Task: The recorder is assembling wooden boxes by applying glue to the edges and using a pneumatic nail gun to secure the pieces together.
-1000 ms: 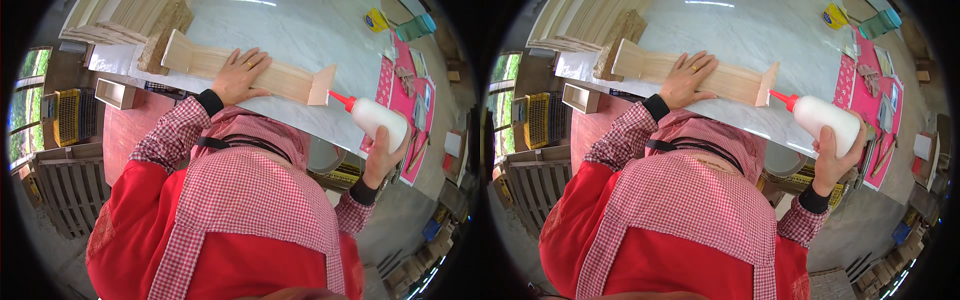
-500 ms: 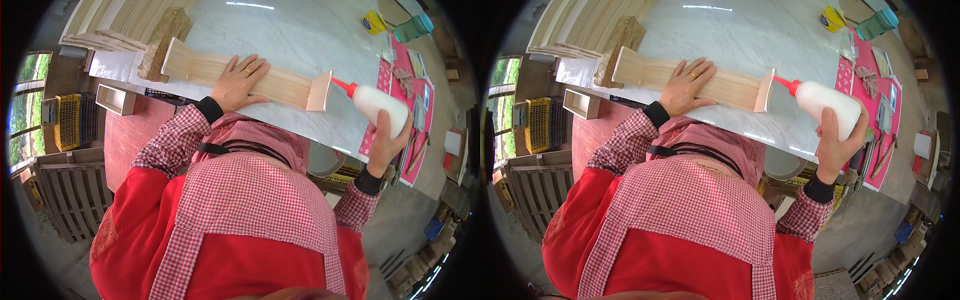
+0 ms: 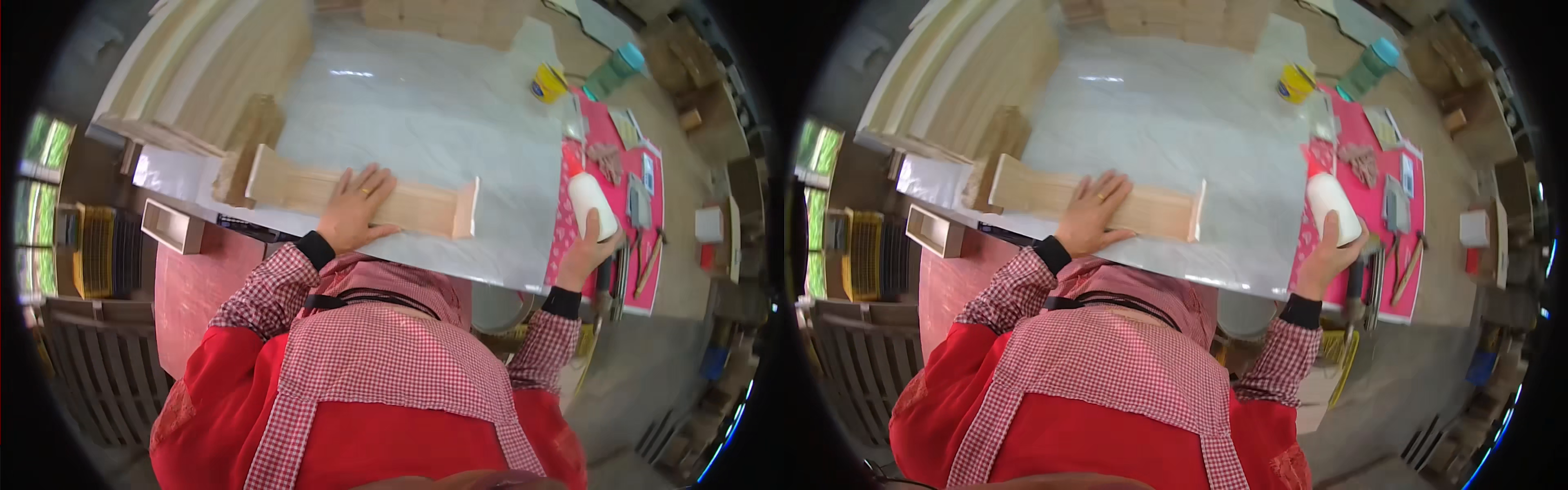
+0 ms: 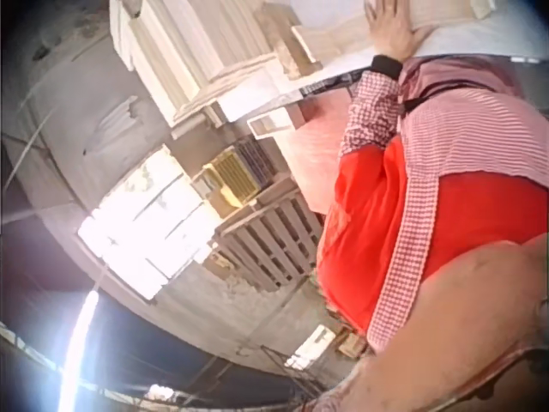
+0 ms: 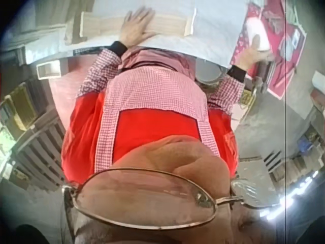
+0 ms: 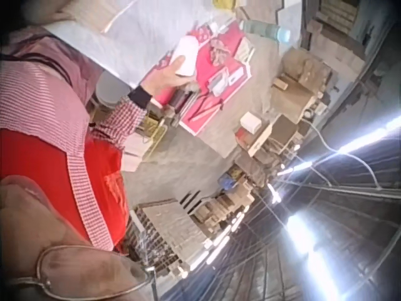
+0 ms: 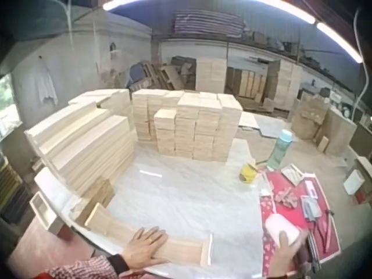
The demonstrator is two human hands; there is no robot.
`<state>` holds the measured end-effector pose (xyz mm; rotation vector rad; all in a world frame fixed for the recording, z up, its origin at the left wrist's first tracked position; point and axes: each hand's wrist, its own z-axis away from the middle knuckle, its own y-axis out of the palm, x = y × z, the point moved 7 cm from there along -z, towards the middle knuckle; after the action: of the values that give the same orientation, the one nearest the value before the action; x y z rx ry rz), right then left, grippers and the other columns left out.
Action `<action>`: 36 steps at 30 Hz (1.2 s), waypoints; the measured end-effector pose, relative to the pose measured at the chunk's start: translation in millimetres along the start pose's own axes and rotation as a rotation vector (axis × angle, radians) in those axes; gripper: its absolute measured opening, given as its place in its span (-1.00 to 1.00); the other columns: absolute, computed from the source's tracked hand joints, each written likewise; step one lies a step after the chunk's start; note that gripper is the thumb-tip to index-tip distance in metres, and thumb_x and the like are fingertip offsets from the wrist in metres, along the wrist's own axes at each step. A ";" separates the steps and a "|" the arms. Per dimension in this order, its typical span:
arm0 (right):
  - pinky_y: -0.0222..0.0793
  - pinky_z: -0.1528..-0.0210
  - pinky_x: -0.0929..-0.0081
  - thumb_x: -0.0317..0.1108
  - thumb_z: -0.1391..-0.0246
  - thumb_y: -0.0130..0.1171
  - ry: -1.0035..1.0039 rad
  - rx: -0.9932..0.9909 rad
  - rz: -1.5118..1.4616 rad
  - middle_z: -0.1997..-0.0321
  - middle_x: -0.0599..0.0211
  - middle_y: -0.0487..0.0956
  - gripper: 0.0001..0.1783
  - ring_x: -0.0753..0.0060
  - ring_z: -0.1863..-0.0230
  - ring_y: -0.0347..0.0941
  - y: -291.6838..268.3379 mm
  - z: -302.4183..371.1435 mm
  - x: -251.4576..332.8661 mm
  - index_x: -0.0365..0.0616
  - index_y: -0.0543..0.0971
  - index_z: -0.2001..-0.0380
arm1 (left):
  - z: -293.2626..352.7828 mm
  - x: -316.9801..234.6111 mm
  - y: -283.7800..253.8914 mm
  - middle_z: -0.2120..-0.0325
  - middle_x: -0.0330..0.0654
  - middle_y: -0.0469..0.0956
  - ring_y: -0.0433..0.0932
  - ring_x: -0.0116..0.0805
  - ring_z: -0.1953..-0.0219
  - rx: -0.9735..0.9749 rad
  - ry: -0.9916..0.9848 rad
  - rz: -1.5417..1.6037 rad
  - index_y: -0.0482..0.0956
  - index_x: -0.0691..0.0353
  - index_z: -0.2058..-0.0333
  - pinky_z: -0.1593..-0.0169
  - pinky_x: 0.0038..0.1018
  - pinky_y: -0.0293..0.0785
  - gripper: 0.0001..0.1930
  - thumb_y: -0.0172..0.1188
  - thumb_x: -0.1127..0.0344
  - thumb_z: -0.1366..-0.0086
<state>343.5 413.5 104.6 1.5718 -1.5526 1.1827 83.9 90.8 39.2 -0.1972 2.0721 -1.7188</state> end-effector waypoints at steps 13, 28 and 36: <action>0.36 0.06 0.17 -0.25 -0.03 0.34 -0.074 0.167 0.524 0.26 0.06 0.45 -0.57 0.07 0.20 0.40 55.9 -121.1 -138.3 -0.30 0.34 0.25 | 21.2 50.8 -206.6 -0.09 0.01 0.45 0.41 0.00 -0.16 -0.548 -0.137 -0.216 0.52 0.22 -0.04 -0.22 -0.04 0.29 -0.46 0.34 0.05 -0.14; 0.34 -0.09 0.24 -0.30 -0.19 0.24 -0.314 0.132 0.588 0.07 0.02 0.51 -0.60 0.07 0.03 0.44 -7.4 -49.1 -47.3 -0.38 0.45 0.04 | 30.7 266.7 -331.9 -0.07 0.13 0.50 0.44 0.14 -0.15 -0.229 -1.035 -0.394 0.53 0.38 -0.01 -0.18 -0.09 0.37 -0.02 0.32 -0.47 0.10; 0.35 -0.11 0.31 -0.32 -0.21 0.22 -0.353 0.207 0.424 -0.01 0.04 0.51 -0.57 0.16 -0.03 0.45 16.0 -37.3 10.7 -0.36 0.43 -0.04 | 36.7 206.8 -340.1 0.01 0.07 0.45 0.50 0.07 0.07 -0.552 -0.626 -0.404 0.44 0.27 0.20 -0.03 -0.19 0.38 -0.33 0.46 -0.09 0.19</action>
<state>320.6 440.8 126.7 1.7046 -2.1298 1.3797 -141.9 -94.8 311.9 -1.2200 2.0222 -1.0115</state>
